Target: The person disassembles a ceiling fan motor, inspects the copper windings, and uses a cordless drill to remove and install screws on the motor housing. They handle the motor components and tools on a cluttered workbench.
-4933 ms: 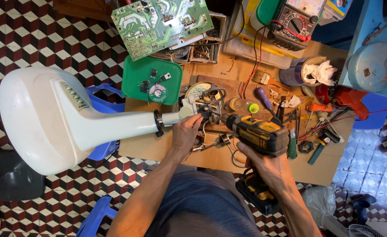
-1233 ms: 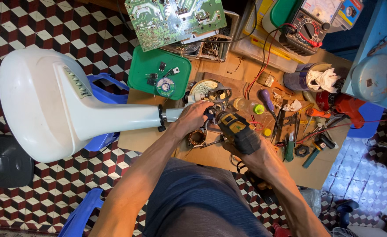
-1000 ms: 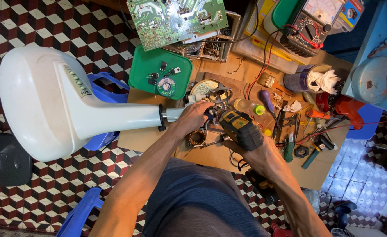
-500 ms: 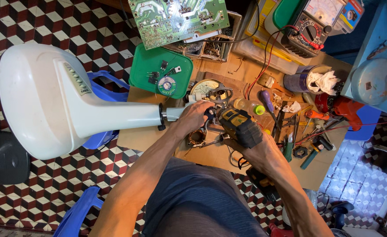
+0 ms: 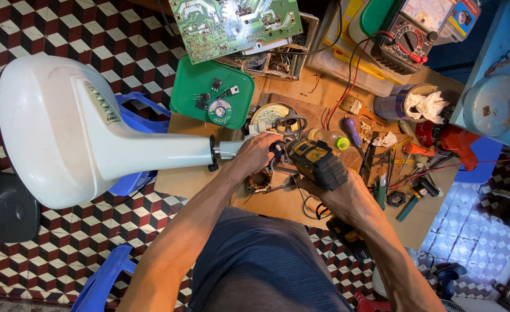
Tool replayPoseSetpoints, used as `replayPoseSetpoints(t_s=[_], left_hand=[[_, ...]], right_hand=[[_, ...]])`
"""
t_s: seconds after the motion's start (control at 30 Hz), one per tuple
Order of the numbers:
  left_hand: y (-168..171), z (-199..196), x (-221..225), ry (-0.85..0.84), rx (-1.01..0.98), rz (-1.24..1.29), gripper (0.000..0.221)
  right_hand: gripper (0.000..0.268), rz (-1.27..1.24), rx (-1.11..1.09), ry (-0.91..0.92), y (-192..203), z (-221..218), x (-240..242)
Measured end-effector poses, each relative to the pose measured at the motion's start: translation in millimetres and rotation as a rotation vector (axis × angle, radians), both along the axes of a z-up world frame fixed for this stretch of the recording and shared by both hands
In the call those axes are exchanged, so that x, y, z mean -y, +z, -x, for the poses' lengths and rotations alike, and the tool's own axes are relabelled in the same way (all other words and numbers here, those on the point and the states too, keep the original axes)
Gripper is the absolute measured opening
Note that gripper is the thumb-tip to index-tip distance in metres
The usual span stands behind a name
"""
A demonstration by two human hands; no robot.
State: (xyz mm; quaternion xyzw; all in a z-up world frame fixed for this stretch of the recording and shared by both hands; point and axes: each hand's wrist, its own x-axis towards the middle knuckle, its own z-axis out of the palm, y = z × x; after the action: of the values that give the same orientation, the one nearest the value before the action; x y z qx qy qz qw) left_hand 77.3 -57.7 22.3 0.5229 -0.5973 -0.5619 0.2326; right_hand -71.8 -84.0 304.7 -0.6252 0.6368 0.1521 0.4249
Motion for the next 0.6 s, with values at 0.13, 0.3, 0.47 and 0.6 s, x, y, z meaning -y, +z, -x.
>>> replayPoseSetpoints(t_s=[0.13, 0.3, 0.47, 0.6], left_hand=[[0.4, 0.0, -0.3, 0.002, -0.009, -0.007, 0.056], [-4.6, 2.0, -1.0, 0.001, 0.007, 0.055, 0.057], [-4.0, 1.1, -1.2, -0.003, 0.009, 0.014, 0.056], [-4.2, -0.9, -1.3, -0.026, 0.035, 0.026, 0.055]], right_hand=[[0.044, 0.023, 0.035, -0.005, -1.1, 1.2, -2.8], [0.042, 0.001, -0.007, 0.03, -4.8, 2.4, -3.4], [0.044, 0.026, -0.001, 0.05, -6.2, 2.7, -3.9], [0.043, 0.058, 0.004, 0.081, -6.4, 1.6, -3.6]])
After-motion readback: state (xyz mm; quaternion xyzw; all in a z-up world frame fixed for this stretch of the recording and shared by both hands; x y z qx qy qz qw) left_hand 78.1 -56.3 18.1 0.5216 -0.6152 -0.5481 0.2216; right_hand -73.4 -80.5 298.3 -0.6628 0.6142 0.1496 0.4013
